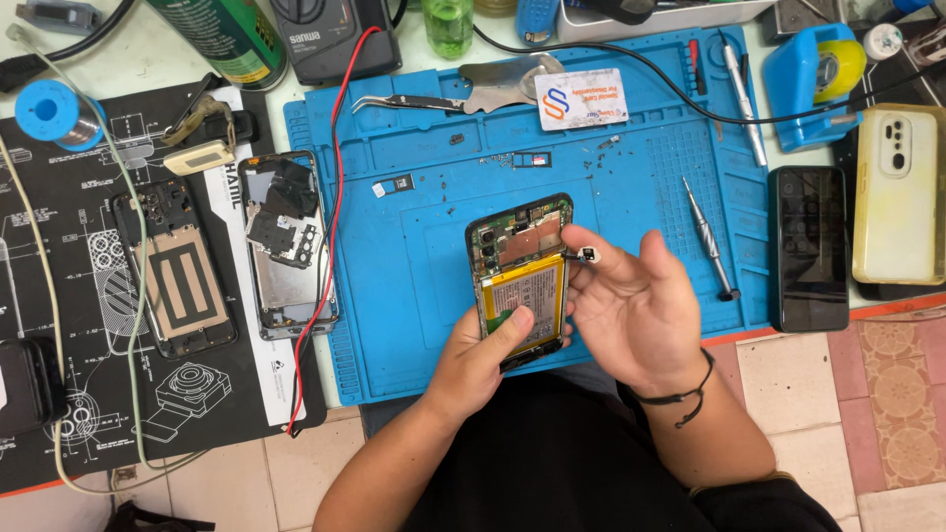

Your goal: The person disassembles a smartphone by prying the screen from the frame, then separates the screen assembly from the main body. They test the battery with a multimeter and apply tape to the battery connector.

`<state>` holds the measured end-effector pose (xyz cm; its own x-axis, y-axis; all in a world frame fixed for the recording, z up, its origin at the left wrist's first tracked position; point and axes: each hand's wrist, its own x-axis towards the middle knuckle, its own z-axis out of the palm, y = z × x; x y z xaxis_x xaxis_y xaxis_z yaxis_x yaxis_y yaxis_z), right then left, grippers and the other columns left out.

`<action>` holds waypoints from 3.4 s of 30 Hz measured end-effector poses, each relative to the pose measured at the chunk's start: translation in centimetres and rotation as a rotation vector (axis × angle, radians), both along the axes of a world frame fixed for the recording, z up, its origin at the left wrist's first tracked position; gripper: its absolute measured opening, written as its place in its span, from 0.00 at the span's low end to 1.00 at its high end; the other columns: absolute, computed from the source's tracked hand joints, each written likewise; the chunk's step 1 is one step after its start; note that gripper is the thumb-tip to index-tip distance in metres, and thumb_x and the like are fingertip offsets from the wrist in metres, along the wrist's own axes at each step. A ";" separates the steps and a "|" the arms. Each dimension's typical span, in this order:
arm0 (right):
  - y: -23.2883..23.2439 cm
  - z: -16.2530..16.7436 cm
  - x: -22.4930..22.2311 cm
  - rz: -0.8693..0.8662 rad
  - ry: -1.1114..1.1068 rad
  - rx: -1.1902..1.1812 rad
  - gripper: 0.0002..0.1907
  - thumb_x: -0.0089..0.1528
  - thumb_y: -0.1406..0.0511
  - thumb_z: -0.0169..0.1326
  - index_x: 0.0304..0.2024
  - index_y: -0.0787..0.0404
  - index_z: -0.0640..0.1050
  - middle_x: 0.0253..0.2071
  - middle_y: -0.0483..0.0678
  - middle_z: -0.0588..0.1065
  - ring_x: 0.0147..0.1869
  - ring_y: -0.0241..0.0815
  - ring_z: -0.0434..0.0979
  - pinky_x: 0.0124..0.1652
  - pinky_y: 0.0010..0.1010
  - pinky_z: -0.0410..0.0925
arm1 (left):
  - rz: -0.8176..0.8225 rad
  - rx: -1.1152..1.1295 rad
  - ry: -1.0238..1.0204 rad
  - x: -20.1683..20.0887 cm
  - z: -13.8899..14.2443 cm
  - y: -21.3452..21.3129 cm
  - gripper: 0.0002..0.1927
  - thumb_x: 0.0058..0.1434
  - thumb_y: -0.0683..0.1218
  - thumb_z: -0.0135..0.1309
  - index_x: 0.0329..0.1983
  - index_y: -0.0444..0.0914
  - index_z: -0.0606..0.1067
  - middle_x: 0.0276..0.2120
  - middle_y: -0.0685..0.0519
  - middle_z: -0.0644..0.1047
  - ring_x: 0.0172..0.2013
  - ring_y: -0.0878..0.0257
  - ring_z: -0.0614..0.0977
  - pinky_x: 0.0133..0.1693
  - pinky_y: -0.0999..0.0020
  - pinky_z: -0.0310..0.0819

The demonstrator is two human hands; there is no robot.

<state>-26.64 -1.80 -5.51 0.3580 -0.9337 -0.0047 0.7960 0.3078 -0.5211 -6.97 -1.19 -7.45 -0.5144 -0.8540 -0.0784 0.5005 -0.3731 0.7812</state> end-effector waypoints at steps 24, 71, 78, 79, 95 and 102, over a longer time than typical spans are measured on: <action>-1.5 4.8 -0.5 -0.752 1.460 -0.650 0.09 0.66 0.75 0.61 0.49 0.68 0.79 0.45 0.51 0.81 0.45 0.42 0.84 0.47 0.26 0.75 | 0.004 0.060 -0.042 -0.4 0.3 0.1 0.23 0.75 0.51 0.44 0.66 0.31 0.68 0.53 0.42 0.78 0.50 0.56 0.82 0.54 0.56 0.79; -3.2 6.6 3.3 -0.767 1.617 -0.671 0.06 0.67 0.74 0.62 0.45 0.68 0.79 0.42 0.52 0.81 0.44 0.42 0.85 0.44 0.28 0.76 | 0.081 0.087 -0.084 -0.6 -0.1 0.4 0.20 0.75 0.50 0.47 0.62 0.31 0.70 0.50 0.47 0.79 0.47 0.60 0.82 0.52 0.61 0.79; -3.2 6.4 4.5 -0.903 1.892 -0.878 0.09 0.63 0.76 0.61 0.45 0.67 0.79 0.35 0.54 0.76 0.38 0.55 0.78 0.38 0.41 0.71 | 0.141 0.005 -0.249 -0.9 0.3 0.9 0.20 0.75 0.50 0.47 0.60 0.31 0.72 0.49 0.50 0.79 0.49 0.64 0.80 0.53 0.66 0.77; -3.4 6.3 4.6 -0.899 1.921 -0.902 0.09 0.62 0.76 0.61 0.45 0.67 0.79 0.33 0.54 0.75 0.37 0.55 0.77 0.38 0.42 0.70 | 0.158 -0.027 -0.278 -1.0 0.4 0.9 0.20 0.75 0.50 0.47 0.60 0.31 0.72 0.49 0.50 0.79 0.50 0.65 0.80 0.53 0.67 0.76; -4.1 6.7 3.7 -0.814 1.882 -0.969 0.08 0.61 0.75 0.59 0.43 0.66 0.79 0.36 0.56 0.77 0.43 0.57 0.81 0.45 0.42 0.73 | 0.151 0.094 -0.131 -1.0 0.5 0.6 0.19 0.75 0.50 0.46 0.60 0.31 0.69 0.48 0.47 0.79 0.45 0.60 0.83 0.49 0.62 0.80; -4.6 6.3 -0.1 -0.564 1.510 -0.660 0.07 0.65 0.71 0.61 0.45 0.66 0.81 0.40 0.51 0.80 0.43 0.40 0.84 0.44 0.26 0.74 | 0.093 0.161 -0.046 -0.3 0.3 -0.1 0.22 0.74 0.49 0.44 0.64 0.30 0.67 0.50 0.42 0.78 0.46 0.55 0.84 0.50 0.56 0.81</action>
